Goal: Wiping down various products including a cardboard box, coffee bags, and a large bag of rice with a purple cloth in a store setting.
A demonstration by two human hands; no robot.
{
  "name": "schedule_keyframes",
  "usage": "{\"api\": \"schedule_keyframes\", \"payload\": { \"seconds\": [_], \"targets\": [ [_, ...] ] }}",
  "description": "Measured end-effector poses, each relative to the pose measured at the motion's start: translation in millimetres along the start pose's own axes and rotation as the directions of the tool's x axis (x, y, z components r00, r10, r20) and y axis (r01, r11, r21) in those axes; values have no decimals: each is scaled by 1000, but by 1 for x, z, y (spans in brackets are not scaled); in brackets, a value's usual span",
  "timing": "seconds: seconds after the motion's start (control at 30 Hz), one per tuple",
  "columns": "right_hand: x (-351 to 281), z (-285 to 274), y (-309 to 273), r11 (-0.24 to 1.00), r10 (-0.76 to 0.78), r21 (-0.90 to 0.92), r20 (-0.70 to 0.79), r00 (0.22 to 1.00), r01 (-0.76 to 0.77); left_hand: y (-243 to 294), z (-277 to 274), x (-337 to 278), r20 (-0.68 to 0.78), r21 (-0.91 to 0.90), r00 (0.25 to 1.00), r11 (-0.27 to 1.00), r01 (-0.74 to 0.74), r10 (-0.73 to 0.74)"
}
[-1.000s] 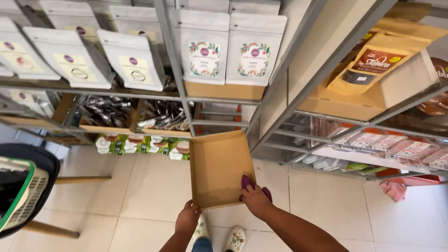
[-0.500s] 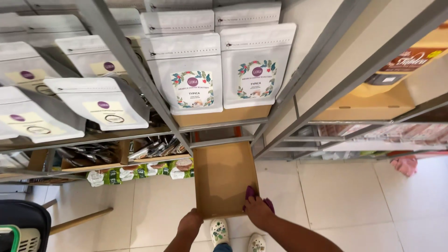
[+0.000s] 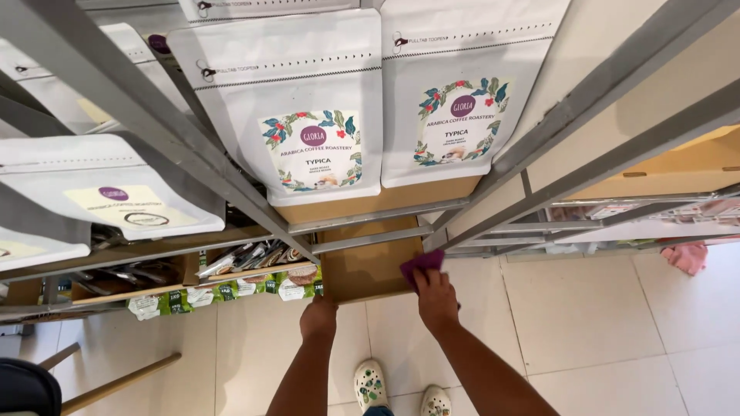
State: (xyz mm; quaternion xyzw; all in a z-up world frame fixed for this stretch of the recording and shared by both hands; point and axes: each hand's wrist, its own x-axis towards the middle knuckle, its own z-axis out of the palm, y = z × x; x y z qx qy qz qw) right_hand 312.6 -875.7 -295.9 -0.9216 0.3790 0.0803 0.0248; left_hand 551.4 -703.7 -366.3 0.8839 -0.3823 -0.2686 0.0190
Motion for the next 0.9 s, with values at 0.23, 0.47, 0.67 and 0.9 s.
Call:
{"api": "schedule_keyframes", "payload": {
  "seconds": [0.23, 0.47, 0.67, 0.9],
  "targets": [
    [-1, 65, -4, 656, 390, 577, 291, 874, -485, 2, 9, 28, 21, -19, 999, 999, 31, -30],
    [57, 77, 10, 627, 353, 732, 35, 935, -264, 4, 5, 80, -188, -108, 982, 994, -17, -3],
    [70, 42, 3, 701, 328, 614, 175, 928, -363, 11, 8, 106, -189, 256, 975, 964, -68, 119],
    [59, 39, 11, 802, 237, 518, 182, 954, -298, 14, 6, 97, -26, 342, 998, 938, -51, 64]
  ]
}}
